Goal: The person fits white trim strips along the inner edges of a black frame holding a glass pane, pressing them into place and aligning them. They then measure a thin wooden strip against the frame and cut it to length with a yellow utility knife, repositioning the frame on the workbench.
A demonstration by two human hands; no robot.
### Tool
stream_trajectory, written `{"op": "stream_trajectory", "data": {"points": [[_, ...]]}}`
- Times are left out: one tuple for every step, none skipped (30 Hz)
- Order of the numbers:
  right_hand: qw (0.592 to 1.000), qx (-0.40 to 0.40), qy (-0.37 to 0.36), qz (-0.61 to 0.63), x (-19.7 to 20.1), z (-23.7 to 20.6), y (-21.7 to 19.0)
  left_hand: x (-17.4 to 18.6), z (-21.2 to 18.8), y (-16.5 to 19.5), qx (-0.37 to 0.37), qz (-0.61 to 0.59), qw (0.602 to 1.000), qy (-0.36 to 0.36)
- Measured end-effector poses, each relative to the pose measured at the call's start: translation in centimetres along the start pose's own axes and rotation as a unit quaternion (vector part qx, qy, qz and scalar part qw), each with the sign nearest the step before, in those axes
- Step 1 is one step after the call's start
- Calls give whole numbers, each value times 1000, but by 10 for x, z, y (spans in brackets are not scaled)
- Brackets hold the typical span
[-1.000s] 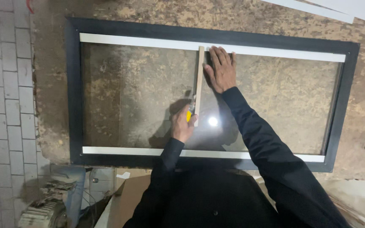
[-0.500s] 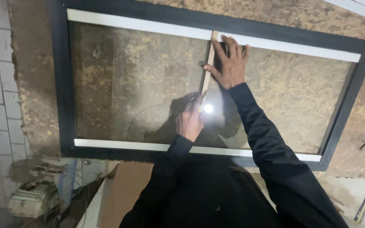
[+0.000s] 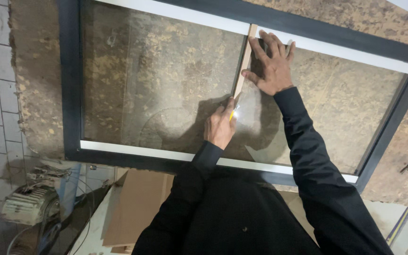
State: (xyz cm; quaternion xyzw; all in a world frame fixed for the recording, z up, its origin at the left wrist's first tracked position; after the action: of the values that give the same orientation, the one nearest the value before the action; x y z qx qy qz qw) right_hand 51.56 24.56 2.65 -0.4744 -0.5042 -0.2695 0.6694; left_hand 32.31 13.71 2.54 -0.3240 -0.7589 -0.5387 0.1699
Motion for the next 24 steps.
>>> {"op": "stream_trajectory", "data": {"points": [[1000, 2, -2, 4, 1, 0, 0, -1, 1, -1, 2, 6, 1000, 1], [1000, 5, -2, 8, 1, 1, 0, -1, 1, -2, -1, 3, 1000, 5], [1000, 7, -4, 12, 0, 1, 0, -1, 0, -3, -3, 1, 1000, 9], [1000, 2, -14, 7, -2, 2, 0, -1, 0, -5, -3, -2, 1000, 12], [1000, -4, -25, 3, -4, 2, 1, -1, -1, -6, -2, -5, 1000, 11], [999, -9, -35, -2, -7, 3, 2, -1, -2, -9, -1, -8, 1000, 10], [999, -7, -38, -11, -9, 4, 2, 0, -1, -11, -1, -10, 1000, 10], [999, -4, -38, -19, -11, 5, 2, 3, -2, -13, -15, -33, 999, 12], [999, -2, -39, -28, -14, 6, 2, 6, -2, -15, -28, -56, 998, 12], [998, 3, -48, -38, -17, 6, 2, 10, -1, -17, -41, -79, 996, 14], [997, 7, -55, -49, -20, 7, 2, 14, 3, -19, -45, -68, 996, 28], [996, 8, -64, -59, -23, 7, 1, 18, 8, -22, -49, -55, 997, 37], [996, 5, -65, -55, -26, 6, 1, 21, 14, -23, -52, -43, 997, 44], [996, 5, -68, -52, -27, 6, 0, 23, 19, -18, -85, -54, 994, 48], [996, 6, -70, -50, -29, 6, -1, 25, 28, -12, -119, -65, 989, 53], [997, 4, -69, -46, -29, 5, -2, 26, 38, -5, -154, -77, 983, 59], [997, 4, -69, -43, -29, 5, -3, 23, 53, -1, -143, -71, 986, 52], [997, 4, -68, -39, -28, 5, -5, 17, 68, 6, -133, -65, 988, 44], [997, 3, -72, -39, -27, 5, -8, 12, 79, 12, -122, -60, 990, 36], [996, 1, -76, -39, -26, 5, -10, 7, 90, 14, -85, -47, 995, 24], [996, -1, -82, -38, -26, 4, -13, 1, 98, 16, -46, -35, 998, 10], [996, -3, -85, -40, -24, 4, -16, -4, 105, 17, -7, -23, 1000, -4], [995, -6, -87, -42, -24, 4, -19, -1, 109, 21, -14, -13, 1000, 18], [995, -11, -90, -44, -22, 5, -22, 3, 112, 24, -20, -2, 999, 38]]}}
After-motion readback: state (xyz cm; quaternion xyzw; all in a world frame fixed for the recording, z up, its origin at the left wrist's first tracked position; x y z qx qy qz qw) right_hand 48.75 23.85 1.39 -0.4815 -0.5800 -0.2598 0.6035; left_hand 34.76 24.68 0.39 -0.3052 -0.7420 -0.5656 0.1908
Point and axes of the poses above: each hand's wrist, its own z-axis towards the middle knuckle, its own x-axis out of the back of the hand, y = z × x, the point moved 7 cm from there along z, towards the middle knuckle, and after that the axes turned 14 degrees about x, right-handed, at the moved point
